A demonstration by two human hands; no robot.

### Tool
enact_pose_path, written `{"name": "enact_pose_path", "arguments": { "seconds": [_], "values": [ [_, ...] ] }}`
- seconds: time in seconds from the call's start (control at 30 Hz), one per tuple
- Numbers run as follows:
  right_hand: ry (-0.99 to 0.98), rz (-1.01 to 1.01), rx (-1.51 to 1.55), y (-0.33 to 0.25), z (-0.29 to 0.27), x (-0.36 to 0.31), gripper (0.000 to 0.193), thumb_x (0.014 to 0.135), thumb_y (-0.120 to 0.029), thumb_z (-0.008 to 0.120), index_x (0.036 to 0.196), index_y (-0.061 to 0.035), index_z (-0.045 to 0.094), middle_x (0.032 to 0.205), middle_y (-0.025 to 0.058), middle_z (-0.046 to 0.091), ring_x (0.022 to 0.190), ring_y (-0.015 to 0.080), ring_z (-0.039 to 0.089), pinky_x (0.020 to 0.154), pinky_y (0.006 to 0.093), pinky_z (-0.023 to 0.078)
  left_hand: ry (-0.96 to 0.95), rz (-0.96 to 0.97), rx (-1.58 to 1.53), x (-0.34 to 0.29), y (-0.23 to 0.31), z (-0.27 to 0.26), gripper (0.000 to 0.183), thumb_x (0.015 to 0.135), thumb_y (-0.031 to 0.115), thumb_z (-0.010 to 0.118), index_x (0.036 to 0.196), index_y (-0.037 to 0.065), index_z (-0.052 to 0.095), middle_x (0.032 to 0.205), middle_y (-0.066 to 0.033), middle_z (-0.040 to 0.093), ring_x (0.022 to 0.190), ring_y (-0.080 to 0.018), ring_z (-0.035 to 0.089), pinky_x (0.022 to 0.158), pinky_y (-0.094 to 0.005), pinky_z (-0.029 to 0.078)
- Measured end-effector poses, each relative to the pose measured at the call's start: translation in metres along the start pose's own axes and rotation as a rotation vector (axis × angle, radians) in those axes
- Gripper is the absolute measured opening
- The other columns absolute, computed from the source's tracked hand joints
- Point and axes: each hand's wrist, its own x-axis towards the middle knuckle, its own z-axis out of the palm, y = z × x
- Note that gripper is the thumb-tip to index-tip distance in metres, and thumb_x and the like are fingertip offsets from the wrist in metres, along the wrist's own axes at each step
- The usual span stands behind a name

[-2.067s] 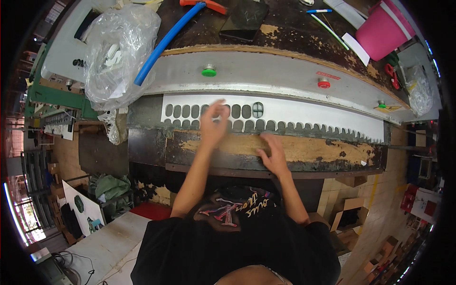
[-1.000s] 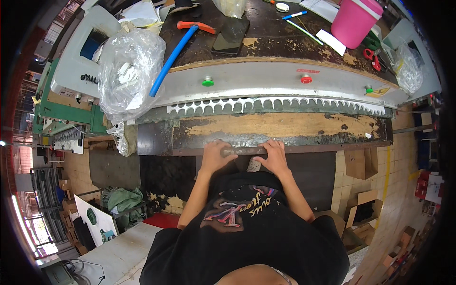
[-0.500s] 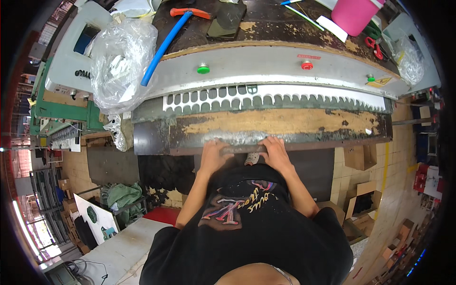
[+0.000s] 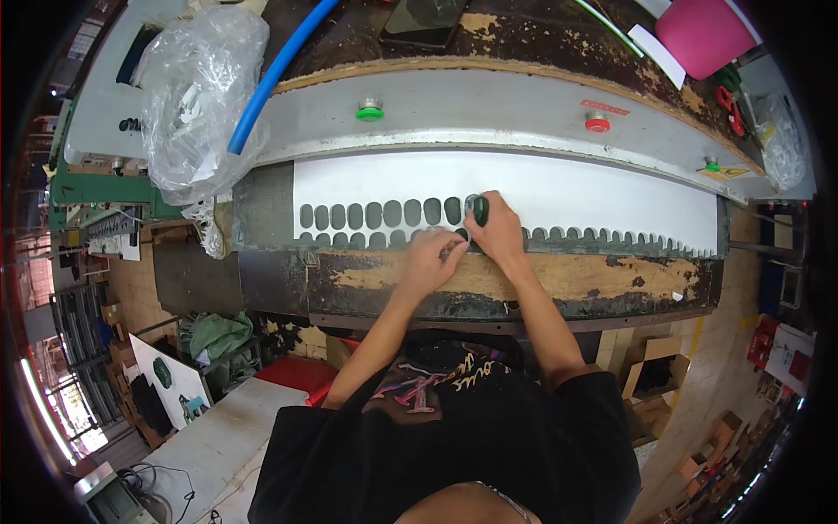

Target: Using a template and hammer to punch out components from a material sheet on a manufacturing machine table.

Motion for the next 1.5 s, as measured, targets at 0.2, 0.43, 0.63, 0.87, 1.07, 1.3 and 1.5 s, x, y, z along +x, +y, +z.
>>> {"name": "enact_pose_path", "arguments": {
  "seconds": [0.2, 0.43, 0.63, 0.87, 1.07, 1.3, 1.5],
  "values": [
    [0.278, 0.196, 0.755, 0.036, 0.007, -0.049, 0.037, 0.100, -0.015, 0.048, 0.134, -0.0007, 0.054, 0.099, 0.0098, 0.064, 0.082, 0.0167, 0.062, 0.069, 0.0318, 0.054, 0.165, -0.080, 0.045, 0.013, 0.000, 0.025, 0.011, 0.091, 0.017, 0.072, 0.096, 0.007, 0.073, 0.084, -0.0116, 0.065, 0.079, -0.0322, 0.061, 0.071, -0.0422, 0.046],
    [0.304, 0.300, 1.529, 0.049, 0.005, -0.079, 0.043, 0.113, -0.026, 0.036, 0.146, -0.0004, 0.045, 0.118, 0.0111, 0.061, 0.097, 0.0190, 0.061, 0.077, 0.0318, 0.051, -0.006, -0.049, 0.648, 0.049, -0.002, 0.042, 0.024, 0.088, 0.021, 0.073, 0.110, 0.011, 0.074, 0.103, -0.0144, 0.068, 0.098, -0.0332, 0.063, 0.086, -0.0452, 0.046],
    [0.276, 0.345, 1.338, 0.034, 0.005, -0.103, 0.038, 0.114, -0.030, 0.040, 0.144, -0.0074, 0.042, 0.119, 0.0083, 0.060, 0.097, 0.0159, 0.061, 0.078, 0.0311, 0.051, -0.345, -0.080, 0.977, 0.080, 0.004, 0.029, 0.025, 0.085, 0.020, 0.072, 0.110, 0.017, 0.076, 0.107, -0.0126, 0.069, 0.104, -0.0324, 0.063, 0.093, -0.0497, 0.042],
    [0.272, 0.336, 1.326, 0.040, 0.008, -0.114, 0.035, 0.113, -0.030, 0.044, 0.140, -0.0083, 0.042, 0.121, 0.0112, 0.064, 0.102, 0.0217, 0.067, 0.080, 0.0324, 0.052, -0.620, 0.245, 1.145, 0.113, -0.005, 0.023, 0.011, 0.084, 0.012, 0.069, 0.089, 0.018, 0.078, 0.101, -0.0115, 0.070, 0.099, -0.0289, 0.065, 0.097, -0.0446, 0.040],
    [0.206, 0.257, 1.366, 0.047, -0.005, -0.118, 0.024, 0.107, -0.019, 0.058, 0.124, -0.0033, 0.055, 0.107, 0.0045, 0.068, 0.092, 0.0119, 0.064, 0.081, 0.0301, 0.054, -0.271, 0.188, 0.262, 0.099, -0.008, -0.008, 0.010, 0.090, 0.012, 0.070, 0.093, 0.003, 0.066, 0.099, -0.0150, 0.069, 0.097, -0.0344, 0.065, 0.085, -0.0447, 0.051],
    [0.155, 0.280, 1.282, 0.028, 0.003, -0.097, 0.018, 0.098, -0.001, 0.067, 0.116, 0.0023, 0.068, 0.115, 0.0072, 0.071, 0.097, 0.0102, 0.067, 0.082, 0.0248, 0.054, 0.153, -0.308, -0.106, 0.036, 0.056, 0.009, 0.013, 0.104, 0.013, 0.056, 0.106, 0.002, 0.050, 0.117, -0.0234, 0.070, 0.097, -0.0300, 0.069, 0.084, -0.0396, 0.052],
    [0.043, 0.199, 1.198, -0.040, 0.021, -0.062, 0.022, 0.096, 0.009, 0.064, 0.117, 0.0057, 0.070, 0.123, 0.0111, 0.068, 0.099, 0.0126, 0.069, 0.085, 0.0251, 0.056, 0.483, -0.338, -0.354, 0.005, 0.052, 0.037, 0.019, 0.108, 0.013, 0.045, 0.118, -0.003, 0.044, 0.126, -0.0267, 0.065, 0.104, -0.0314, 0.068, 0.089, -0.0365, 0.053]
  ]
}}
